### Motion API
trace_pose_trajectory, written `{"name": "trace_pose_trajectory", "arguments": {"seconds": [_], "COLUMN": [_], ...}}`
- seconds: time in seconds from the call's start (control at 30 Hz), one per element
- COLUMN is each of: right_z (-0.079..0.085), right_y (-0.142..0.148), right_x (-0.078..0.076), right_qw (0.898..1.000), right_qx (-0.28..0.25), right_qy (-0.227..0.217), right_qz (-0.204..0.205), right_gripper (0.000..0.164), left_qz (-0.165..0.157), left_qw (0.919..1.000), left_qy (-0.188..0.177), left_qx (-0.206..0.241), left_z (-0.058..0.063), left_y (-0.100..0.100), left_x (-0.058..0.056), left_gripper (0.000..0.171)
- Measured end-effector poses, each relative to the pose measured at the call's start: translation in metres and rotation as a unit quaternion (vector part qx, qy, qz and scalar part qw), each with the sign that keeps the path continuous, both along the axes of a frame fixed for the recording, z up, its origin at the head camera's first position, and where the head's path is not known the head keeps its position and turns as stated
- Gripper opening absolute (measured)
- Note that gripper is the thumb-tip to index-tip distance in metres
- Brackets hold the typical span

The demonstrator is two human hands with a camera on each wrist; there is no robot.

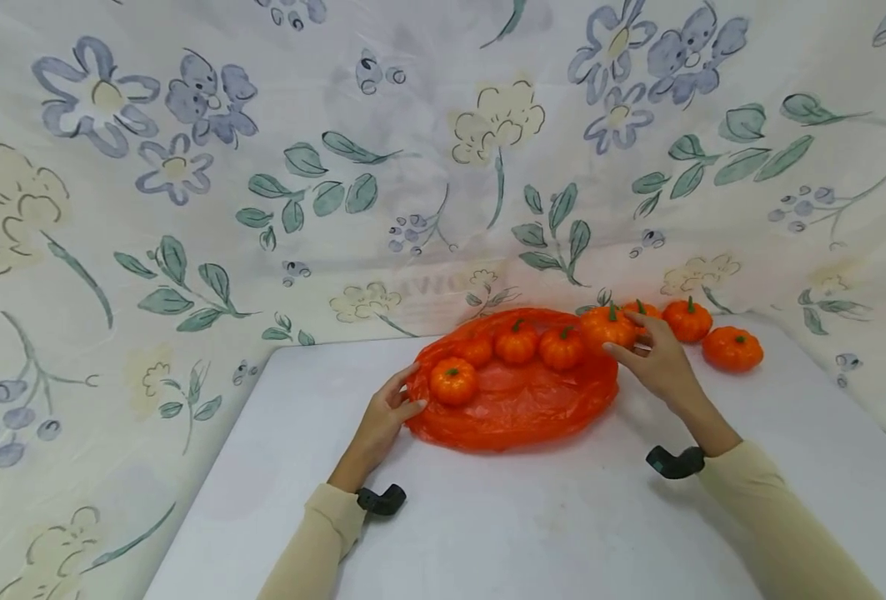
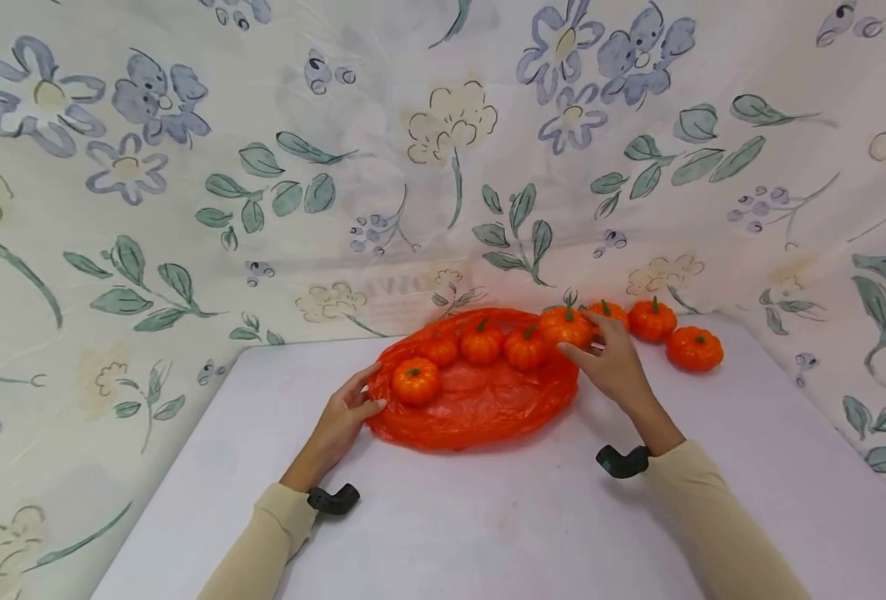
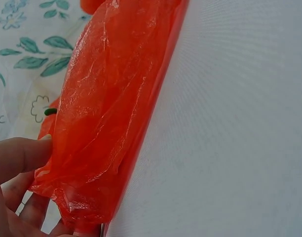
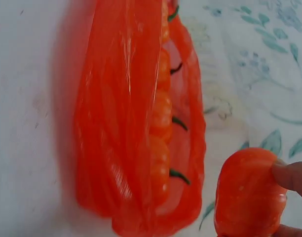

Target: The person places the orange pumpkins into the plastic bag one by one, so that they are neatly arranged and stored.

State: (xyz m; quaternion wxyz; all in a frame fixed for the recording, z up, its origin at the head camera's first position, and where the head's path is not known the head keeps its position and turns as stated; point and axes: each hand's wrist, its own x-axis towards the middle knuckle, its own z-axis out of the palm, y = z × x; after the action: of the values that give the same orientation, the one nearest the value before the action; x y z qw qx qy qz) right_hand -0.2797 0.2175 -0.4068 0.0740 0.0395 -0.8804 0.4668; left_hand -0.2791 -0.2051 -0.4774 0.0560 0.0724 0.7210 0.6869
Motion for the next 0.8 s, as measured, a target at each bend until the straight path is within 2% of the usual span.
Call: {"name": "trace_pose_trajectory", "arguments": {"seconds": [0.17,0.5,0.8], "right_z": [0.008,0.009,0.008], "right_y": [-0.027,-0.070,-0.097], "right_x": [-0.009,-0.027,-0.036], "right_qw": [0.998,0.988,0.982], "right_qx": [0.012,0.065,0.100], "right_qy": [0.018,0.069,0.049], "right_qz": [0.063,0.122,0.154], "right_gripper": [0.078,0.072,0.073], "left_qz": [-0.008,-0.022,-0.029], "left_qw": [0.9999,0.9997,0.9995], "left_qy": [-0.008,-0.006,-0.003], "left_qx": [0.008,-0.009,-0.014], "left_z": [0.000,-0.003,0.000], "left_y": [-0.002,-0.002,-0.002], "left_x": [0.001,0.001,0.002], "left_gripper": [0.065,0.069,0.071]}}
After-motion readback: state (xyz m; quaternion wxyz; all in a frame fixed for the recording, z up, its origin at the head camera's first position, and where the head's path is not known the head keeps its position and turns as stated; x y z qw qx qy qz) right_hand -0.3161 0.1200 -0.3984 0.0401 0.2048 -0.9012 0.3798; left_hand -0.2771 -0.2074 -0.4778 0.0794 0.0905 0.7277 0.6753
